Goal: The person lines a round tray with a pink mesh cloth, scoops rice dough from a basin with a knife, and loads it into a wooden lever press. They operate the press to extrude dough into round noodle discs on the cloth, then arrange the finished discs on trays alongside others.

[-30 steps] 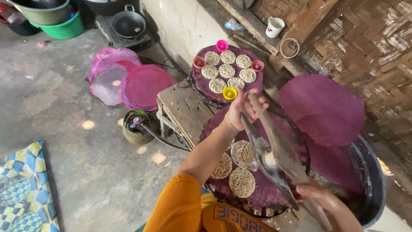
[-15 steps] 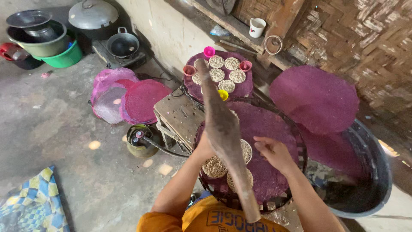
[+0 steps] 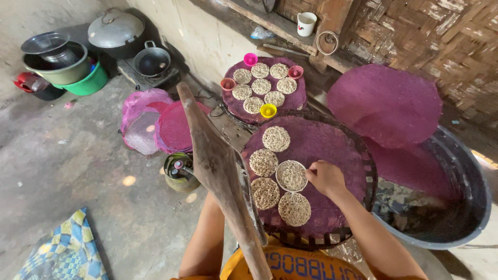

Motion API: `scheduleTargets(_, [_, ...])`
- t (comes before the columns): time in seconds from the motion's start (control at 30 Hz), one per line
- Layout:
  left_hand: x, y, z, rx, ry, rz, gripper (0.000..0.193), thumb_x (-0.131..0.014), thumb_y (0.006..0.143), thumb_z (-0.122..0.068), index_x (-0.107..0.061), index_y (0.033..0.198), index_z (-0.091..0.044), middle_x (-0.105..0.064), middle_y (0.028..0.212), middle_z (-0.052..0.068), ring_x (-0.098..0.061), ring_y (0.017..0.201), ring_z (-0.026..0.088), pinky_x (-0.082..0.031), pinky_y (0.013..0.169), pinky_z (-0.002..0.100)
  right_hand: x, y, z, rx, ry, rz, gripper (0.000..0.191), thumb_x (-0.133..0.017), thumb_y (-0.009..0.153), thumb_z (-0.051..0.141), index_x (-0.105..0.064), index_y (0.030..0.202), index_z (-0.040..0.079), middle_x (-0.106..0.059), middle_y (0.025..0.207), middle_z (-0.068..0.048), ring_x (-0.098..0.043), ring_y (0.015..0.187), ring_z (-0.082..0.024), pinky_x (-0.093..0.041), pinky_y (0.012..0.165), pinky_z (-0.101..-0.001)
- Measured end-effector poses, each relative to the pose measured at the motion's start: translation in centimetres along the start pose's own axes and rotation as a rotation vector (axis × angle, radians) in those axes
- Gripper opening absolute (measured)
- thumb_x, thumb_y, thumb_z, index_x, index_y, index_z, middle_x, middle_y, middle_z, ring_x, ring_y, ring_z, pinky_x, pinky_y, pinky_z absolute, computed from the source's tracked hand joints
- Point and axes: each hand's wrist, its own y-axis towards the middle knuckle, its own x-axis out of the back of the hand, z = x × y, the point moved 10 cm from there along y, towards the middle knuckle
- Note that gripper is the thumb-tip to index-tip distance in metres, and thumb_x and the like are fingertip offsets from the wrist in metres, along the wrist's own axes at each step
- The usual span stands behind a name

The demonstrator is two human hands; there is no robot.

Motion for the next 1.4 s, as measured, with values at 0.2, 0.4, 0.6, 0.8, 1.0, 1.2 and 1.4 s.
scheduleTargets(0.2, [-1.5, -1.3, -0.5, 0.012, 0.038, 0.055, 0.045, -0.079, 0.09, -0.028, -0.063, 0.127, -0.007, -0.065, 0.116, 0.009, -0.064, 0.108, 0.023, -0.055, 0.099, 0.04, 0.7, -1.0, -6.4, -0.091, 0.118, -0.021, 0.031, -0.067, 0.09, 0.043, -0.078, 0.096, 0.015, -0.074, 0.099, -0.008, -0.073, 0.087, -0.029, -0.056, 0.082, -0.0428])
scheduleTargets(0.4, [-4.3, -3.4, 0.4, 0.056, 0.107, 0.22, 0.048, -0.08, 0.088, -0.03, -0.063, 0.127, -0.008, -0.066, 0.116, 0.009, -0.066, 0.108, 0.024, -0.055, 0.101, 0.04, -0.4, -6.1, -14.0, -0.108, 0.064, -0.079, 0.03, -0.071, 0.085, 0.04, -0.079, 0.093, 0.012, -0.075, 0.096, -0.008, -0.073, 0.087, -0.031, -0.056, 0.077, -0.0439])
scheduleTargets(0.6, [-5.5, -2.7, 0.7, 0.069, 0.072, 0.192, 0.05, -0.081, 0.085, -0.032, -0.064, 0.126, -0.009, -0.067, 0.116, 0.009, -0.067, 0.109, 0.025, -0.056, 0.103, 0.04, -3.0, -8.3, -15.0, -0.09, 0.063, -0.06, 0.029, -0.07, 0.085, 0.039, -0.078, 0.09, 0.011, -0.074, 0.095, -0.006, -0.073, 0.086, -0.03, -0.056, 0.076, -0.0437])
scheduleTargets(0.8, [-5.4, -2.5, 2.2, 0.072, 0.03, 0.104, 0.053, -0.082, 0.083, -0.034, -0.064, 0.126, -0.01, -0.069, 0.116, 0.01, -0.069, 0.109, 0.025, -0.056, 0.105, 0.04, -4.2, -10.0, -15.0, -0.277, 0.174, 0.123, 0.032, -0.066, 0.09, 0.043, -0.077, 0.094, 0.012, -0.075, 0.092, -0.004, -0.078, 0.068, -0.029, -0.058, 0.072, -0.0412])
scheduleTargets(1.0, [-10.3, -2.8, 4.1, 0.057, 0.333, 0.311, 0.055, -0.084, 0.08, -0.036, -0.064, 0.126, -0.011, -0.07, 0.117, 0.01, -0.071, 0.11, 0.026, -0.056, 0.108, 0.039, 0.2, -12.2, -14.4, -0.235, 0.102, -0.087, 0.055, -0.062, 0.085, 0.062, -0.078, 0.103, 0.013, -0.075, 0.101, -0.005, -0.076, 0.087, -0.02, -0.06, 0.081, -0.0364])
scheduleTargets(1.2, [-22.8, -4.0, 5.7, 0.027, 1.096, 0.792, 0.063, -0.08, 0.081, -0.047, -0.063, 0.133, -0.016, -0.073, 0.096, 0.009, -0.073, 0.101, 0.025, -0.016, 0.137, 0.048, -2.0, -16.2, -9.7, 0.061, 1.326, 0.299, 0.094, -0.043, 0.1, 0.066, -0.041, 0.155, -0.01, -0.062, 0.131, -0.024, -0.06, 0.114, -0.032, -0.047, 0.094, -0.0484])
scheduleTargets(1.4, [-27.3, -0.1, 1.0, 0.377, -0.627, 1.0, 0.101, -0.075, 0.088, -0.051, -0.023, 0.165, -0.01, -0.037, 0.167, 0.013, -0.04, 0.154, 0.03, -0.022, 0.133, 0.052, 1.8, -19.8, -8.6, 0.161, 1.497, 0.516, 0.101, -0.044, 0.093, 0.068, -0.025, 0.157, -0.006, -0.05, 0.147, -0.027, -0.055, 0.129, -0.034, -0.044, 0.105, -0.0475])
